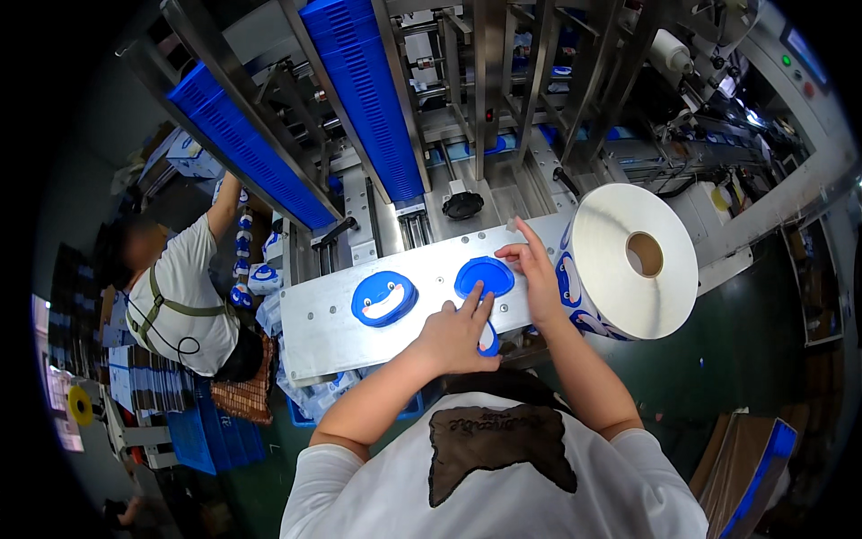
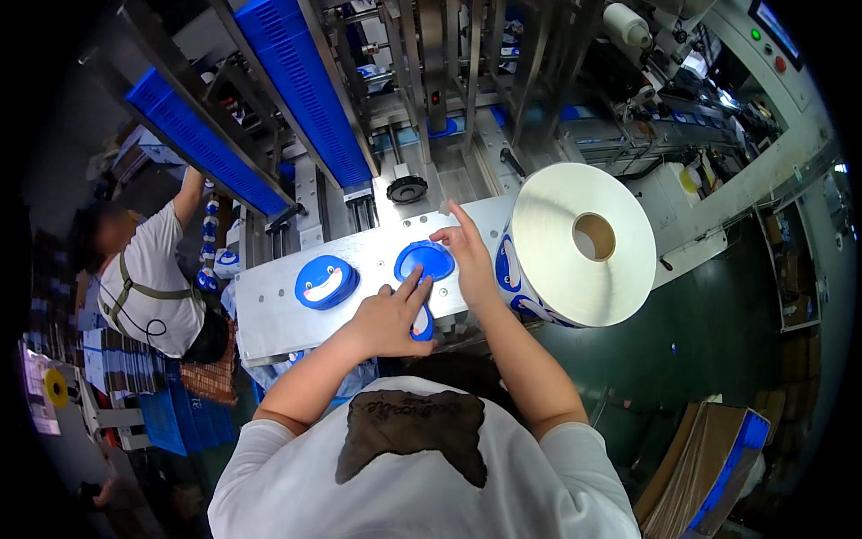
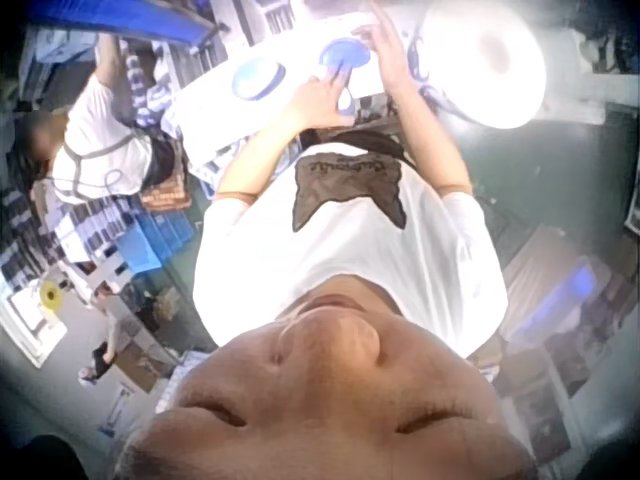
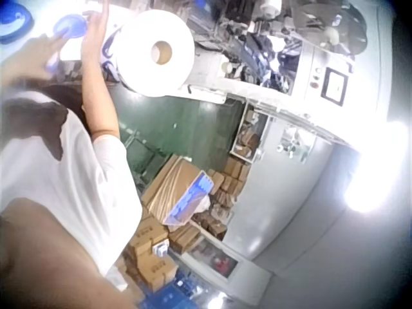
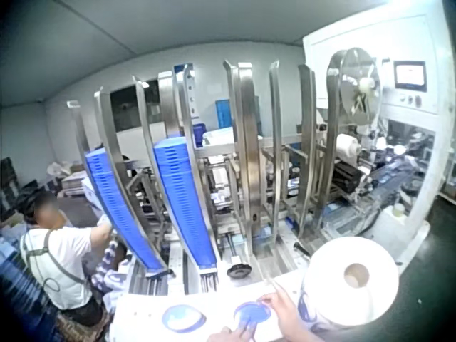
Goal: The person peels circular labels from a roll and applies them to the top of blue plastic lids before placing the lids into a machine.
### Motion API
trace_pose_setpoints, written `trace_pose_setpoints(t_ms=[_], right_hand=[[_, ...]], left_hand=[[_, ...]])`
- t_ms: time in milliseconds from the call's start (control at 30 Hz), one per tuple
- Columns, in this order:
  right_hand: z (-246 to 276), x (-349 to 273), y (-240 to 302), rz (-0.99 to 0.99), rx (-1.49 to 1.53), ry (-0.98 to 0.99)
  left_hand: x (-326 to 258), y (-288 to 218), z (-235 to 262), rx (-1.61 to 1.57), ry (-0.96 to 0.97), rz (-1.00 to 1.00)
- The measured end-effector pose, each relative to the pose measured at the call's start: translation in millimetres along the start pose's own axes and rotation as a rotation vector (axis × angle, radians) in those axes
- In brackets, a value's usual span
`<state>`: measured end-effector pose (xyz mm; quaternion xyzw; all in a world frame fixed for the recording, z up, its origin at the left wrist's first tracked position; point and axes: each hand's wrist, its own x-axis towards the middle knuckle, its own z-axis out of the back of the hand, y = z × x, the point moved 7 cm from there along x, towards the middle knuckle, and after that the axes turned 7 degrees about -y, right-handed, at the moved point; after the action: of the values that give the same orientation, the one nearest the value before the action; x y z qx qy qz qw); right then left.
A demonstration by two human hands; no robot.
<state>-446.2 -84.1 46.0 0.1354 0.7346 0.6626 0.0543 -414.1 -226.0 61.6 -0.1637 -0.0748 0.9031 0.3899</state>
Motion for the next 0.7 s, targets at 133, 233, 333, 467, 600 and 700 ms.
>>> trace_pose_setpoints(t_ms=[133, 233, 333, 467, 600, 700], right_hand=[[-18, -16, 15, 0.482, -0.773, 0.066], [-29, -24, 20, 0.636, -1.029, 0.064], [-29, -25, 22, 0.678, -1.116, 0.055], [-34, -25, 21, 0.693, -1.131, 0.083], [-19, -9, 14, 0.342, -0.607, 0.093], [-26, -7, 11, -0.29, 0.53, 0.172]], left_hand=[[6, 10, 3, -0.104, -0.03, -0.003], [1, 17, 3, -0.197, -0.035, 0.004], [-21, 25, 11, -0.344, -0.252, -0.043], [-61, 46, 30, -1.156, -0.37, -0.013], [-73, 62, 20, -2.005, -0.543, 0.03], [-76, 61, 15, -2.234, -0.55, 0.01]])
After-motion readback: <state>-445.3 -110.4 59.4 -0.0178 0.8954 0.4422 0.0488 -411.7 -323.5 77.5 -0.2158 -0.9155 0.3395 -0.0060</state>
